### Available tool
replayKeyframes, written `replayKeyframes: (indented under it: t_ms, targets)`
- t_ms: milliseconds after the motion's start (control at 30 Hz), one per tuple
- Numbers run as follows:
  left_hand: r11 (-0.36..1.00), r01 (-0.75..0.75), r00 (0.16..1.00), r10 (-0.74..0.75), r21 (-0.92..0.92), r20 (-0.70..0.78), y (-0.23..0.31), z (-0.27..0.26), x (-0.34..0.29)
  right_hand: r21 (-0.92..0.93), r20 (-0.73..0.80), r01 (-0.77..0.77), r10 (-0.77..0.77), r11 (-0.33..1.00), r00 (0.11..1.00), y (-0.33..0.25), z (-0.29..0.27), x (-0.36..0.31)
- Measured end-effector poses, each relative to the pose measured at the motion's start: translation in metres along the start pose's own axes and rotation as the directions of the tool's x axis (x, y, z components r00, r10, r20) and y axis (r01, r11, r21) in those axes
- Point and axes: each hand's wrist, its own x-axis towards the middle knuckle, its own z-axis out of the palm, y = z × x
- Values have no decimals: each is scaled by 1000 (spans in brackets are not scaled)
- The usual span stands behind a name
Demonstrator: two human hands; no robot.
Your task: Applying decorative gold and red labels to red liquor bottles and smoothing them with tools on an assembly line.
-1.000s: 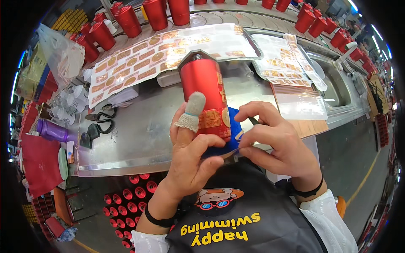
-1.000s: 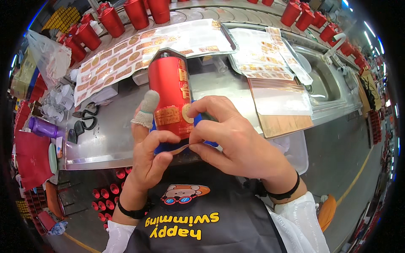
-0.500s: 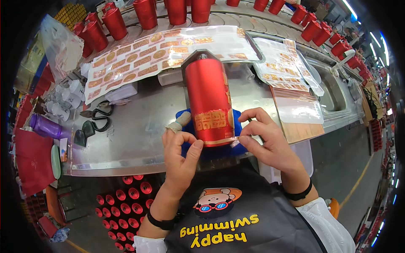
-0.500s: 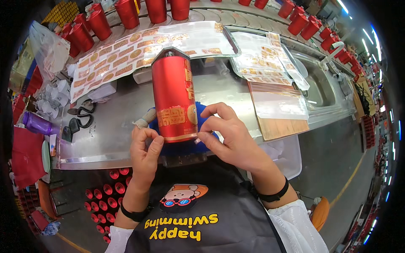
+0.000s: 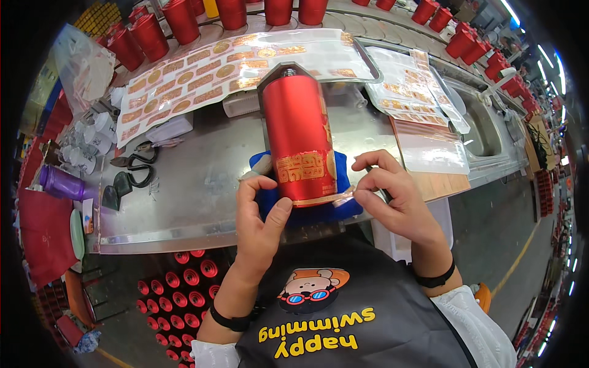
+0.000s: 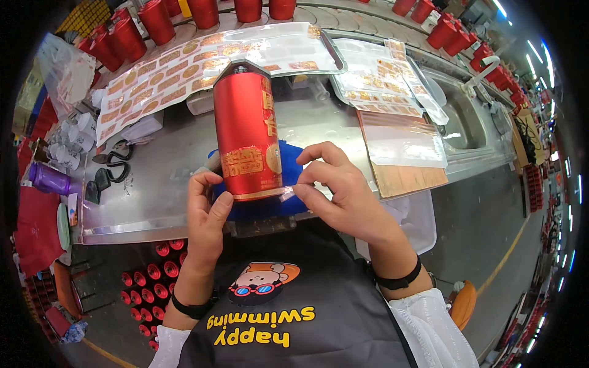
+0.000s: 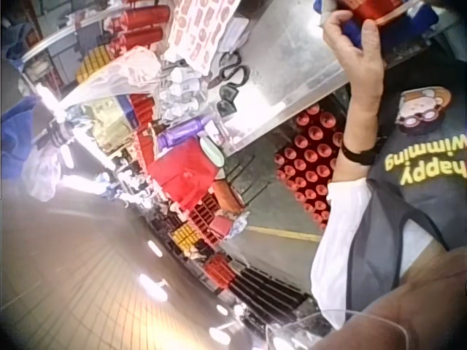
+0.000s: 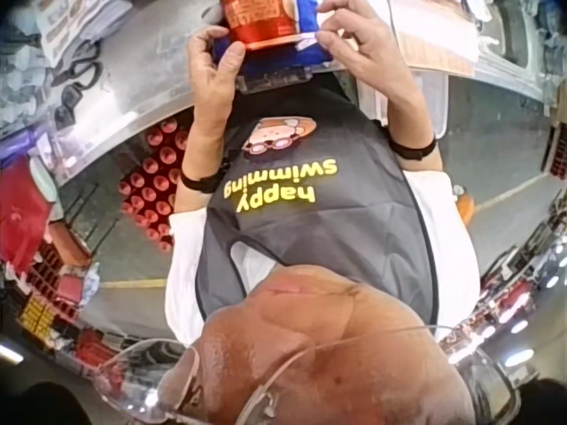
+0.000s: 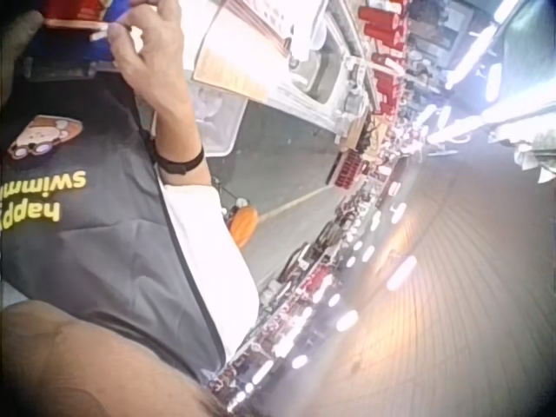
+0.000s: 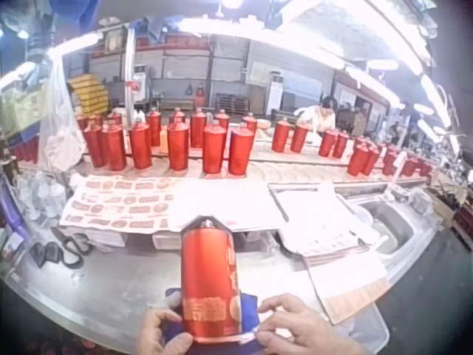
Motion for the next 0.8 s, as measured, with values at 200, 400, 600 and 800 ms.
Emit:
replayKeyframes:
  t_ms: [200,400,600,800]
  targets:
    - [999,28,999,-28,-32,-26,0,5,2,-33,11,39,-39,999,999,2,-2,1]
    - [996,-30,999,32,88,-14,2,6,2,6,10,5,-5,1000,1000,1,-3,-1]
    - [997,26,999,-27,-70,-22,5,8,3,-6,17,15,-15,1000,1000,1,-4,0]
    - [988,-49,999,52,144,-14,4,11,3,12,14,-14,14,1000,1000,1,-4,-1]
